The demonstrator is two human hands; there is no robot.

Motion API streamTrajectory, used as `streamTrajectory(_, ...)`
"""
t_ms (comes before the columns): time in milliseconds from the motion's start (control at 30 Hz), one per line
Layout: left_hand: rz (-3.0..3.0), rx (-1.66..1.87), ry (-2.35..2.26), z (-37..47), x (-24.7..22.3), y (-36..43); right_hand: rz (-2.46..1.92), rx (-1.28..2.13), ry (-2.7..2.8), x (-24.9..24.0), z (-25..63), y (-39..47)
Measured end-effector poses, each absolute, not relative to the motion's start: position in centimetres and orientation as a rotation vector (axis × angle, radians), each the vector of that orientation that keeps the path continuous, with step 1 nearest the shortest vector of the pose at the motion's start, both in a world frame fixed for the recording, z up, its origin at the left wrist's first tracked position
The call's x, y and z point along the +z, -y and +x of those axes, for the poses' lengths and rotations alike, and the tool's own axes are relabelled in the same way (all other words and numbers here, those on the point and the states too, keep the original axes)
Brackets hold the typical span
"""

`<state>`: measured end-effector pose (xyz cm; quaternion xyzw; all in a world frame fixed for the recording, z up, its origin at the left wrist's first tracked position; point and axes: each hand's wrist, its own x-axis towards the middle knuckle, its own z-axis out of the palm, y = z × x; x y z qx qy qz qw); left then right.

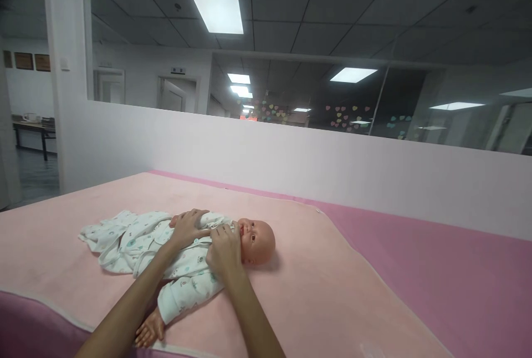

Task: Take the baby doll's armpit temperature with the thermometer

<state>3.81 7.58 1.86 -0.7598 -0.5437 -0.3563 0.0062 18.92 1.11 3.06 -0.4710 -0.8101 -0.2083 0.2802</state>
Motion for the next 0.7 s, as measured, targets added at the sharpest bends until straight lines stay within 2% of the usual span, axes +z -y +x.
streamTrajectory(100,-2.377,-1.138,1.718,3.8,1.7,-7.7,-1.158,-0.473,2.112,4.5,21.5,-0.6)
streamTrajectory(200,-2.351,-1.165,1.703,3.8,1.5,-7.9,-1.226,-0.321,1.807,5.4,25.4,-1.6)
streamTrajectory(400,-2.318,-1.237,1.644,4.0,1.6,-7.6,-1.204,0.336,1.504,4.1,30.4,-5.2)
streamTrajectory(700,-2.283,-1.273,1.592,4.0,1.5,-7.2,-1.090,0.333,1.535,4.3,30.4,-4.5)
